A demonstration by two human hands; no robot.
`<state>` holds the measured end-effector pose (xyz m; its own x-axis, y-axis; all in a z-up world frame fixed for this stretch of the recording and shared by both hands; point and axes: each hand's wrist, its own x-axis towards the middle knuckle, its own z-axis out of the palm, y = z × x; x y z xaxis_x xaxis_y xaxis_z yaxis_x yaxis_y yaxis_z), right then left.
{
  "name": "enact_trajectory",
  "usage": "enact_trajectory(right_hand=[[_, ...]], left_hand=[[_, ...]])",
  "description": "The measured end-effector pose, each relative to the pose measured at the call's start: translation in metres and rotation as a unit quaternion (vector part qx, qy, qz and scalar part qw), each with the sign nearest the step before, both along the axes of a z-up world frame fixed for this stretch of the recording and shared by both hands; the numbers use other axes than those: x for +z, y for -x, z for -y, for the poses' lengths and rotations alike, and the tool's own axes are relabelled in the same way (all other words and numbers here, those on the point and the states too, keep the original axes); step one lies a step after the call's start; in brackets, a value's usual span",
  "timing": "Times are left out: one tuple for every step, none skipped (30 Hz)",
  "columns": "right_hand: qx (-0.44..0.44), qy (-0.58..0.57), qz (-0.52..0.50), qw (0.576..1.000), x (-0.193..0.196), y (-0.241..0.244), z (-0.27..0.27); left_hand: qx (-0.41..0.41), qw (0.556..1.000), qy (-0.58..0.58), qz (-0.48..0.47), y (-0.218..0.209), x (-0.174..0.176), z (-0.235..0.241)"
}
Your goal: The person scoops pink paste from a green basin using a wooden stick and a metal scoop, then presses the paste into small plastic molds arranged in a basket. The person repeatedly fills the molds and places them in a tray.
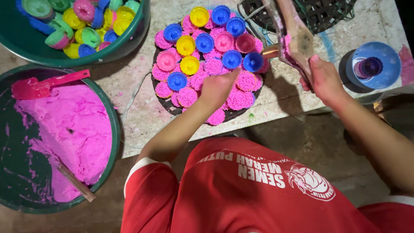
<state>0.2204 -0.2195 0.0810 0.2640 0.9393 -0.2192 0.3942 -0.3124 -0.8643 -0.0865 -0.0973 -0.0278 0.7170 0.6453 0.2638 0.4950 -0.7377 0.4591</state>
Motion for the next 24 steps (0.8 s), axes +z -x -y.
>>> enact_trajectory(right_hand=[[-0.011,-0.004,-0.021,1.0,0.0,-0.002,0.002],[-0.022,-0.008,-0.042,0.999,-0.002,-0.003,0.005],[-0.02,-0.023,-0.061,0.998,-0.004,-0.003,0.007],[-0.018,-0.037,-0.079,0.996,-0.005,-0.004,0.008],[-0.015,-0.051,-0.097,0.994,-0.006,-0.004,0.01],[-0.012,-0.056,-0.094,0.994,-0.008,-0.005,0.012],[-0.01,-0.062,-0.091,0.994,-0.008,-0.006,0.013],[-0.007,-0.068,-0.087,0.994,-0.008,-0.007,0.015],[-0.004,-0.071,-0.094,0.993,-0.008,-0.009,0.017],[0.0,-0.075,-0.1,0.992,-0.007,-0.01,0.019],[0.005,-0.078,-0.106,0.991,-0.006,-0.012,0.02],[0.009,-0.079,-0.109,0.991,-0.005,-0.013,0.021],[0.013,-0.08,-0.113,0.99,-0.004,-0.014,0.021],[0.017,-0.081,-0.117,0.99,-0.003,-0.014,0.02],[0.018,-0.07,-0.109,0.991,-0.001,-0.013,0.019],[0.019,-0.06,-0.101,0.993,0.0,-0.012,0.016],[0.021,-0.047,-0.094,0.994,0.002,-0.01,0.012],[0.029,-0.009,-0.077,0.997,0.003,-0.007,0.006],[0.036,0.026,-0.058,0.997,0.006,-0.005,-0.005],[0.043,0.06,-0.039,0.996,0.009,-0.003,-0.018],[0.091,0.111,-0.047,0.989,0.012,0.001,-0.031],[0.138,0.16,-0.055,0.976,0.014,0.005,-0.045],[0.185,0.209,-0.061,0.958,0.018,0.009,-0.06],[0.188,0.215,-0.042,0.957,0.021,0.014,-0.074]], left_hand=[[0.001,1.0,-0.011,0.009,0.0,0.008,0.003],[0.002,1.0,-0.021,0.018,0.0,0.015,0.005],[0.004,0.999,-0.033,0.028,-0.001,0.021,0.005],[0.011,0.999,-0.028,0.026,-0.005,0.027,0.003],[0.019,0.999,-0.022,0.025,-0.009,0.031,0.002],[0.026,0.999,-0.017,0.024,-0.014,0.034,0.001],[0.03,0.999,-0.034,0.011,-0.018,0.037,0.001],[0.035,0.998,-0.051,-0.002,-0.022,0.039,0.001],[0.039,0.997,-0.068,-0.014,-0.025,0.041,0.001],[0.026,0.997,-0.067,-0.012,-0.026,0.043,0.003],[0.015,0.998,-0.066,-0.01,-0.025,0.045,0.004],[0.004,0.998,-0.065,-0.008,-0.024,0.048,0.004],[0.024,0.998,-0.05,-0.016,-0.021,0.051,0.001],[0.045,0.998,-0.035,-0.023,-0.019,0.055,-0.004],[0.065,0.997,-0.019,-0.031,-0.018,0.059,-0.01],[0.076,0.996,0.032,0.015,-0.017,0.062,-0.018],[0.088,0.991,0.085,0.059,-0.017,0.064,-0.027],[0.099,0.98,0.138,0.104,-0.02,0.065,-0.038],[0.028,0.892,0.338,0.299,-0.03,0.068,-0.055],[-0.045,0.723,0.508,0.466,-0.038,0.069,-0.065],[-0.041,0.636,0.571,0.518,-0.045,0.067,-0.071],[-0.036,0.539,0.625,0.564,-0.051,0.065,-0.08],[-0.031,0.435,0.669,0.602,-0.057,0.063,-0.086],[-0.052,0.418,0.63,0.653,-0.063,0.061,-0.091]])
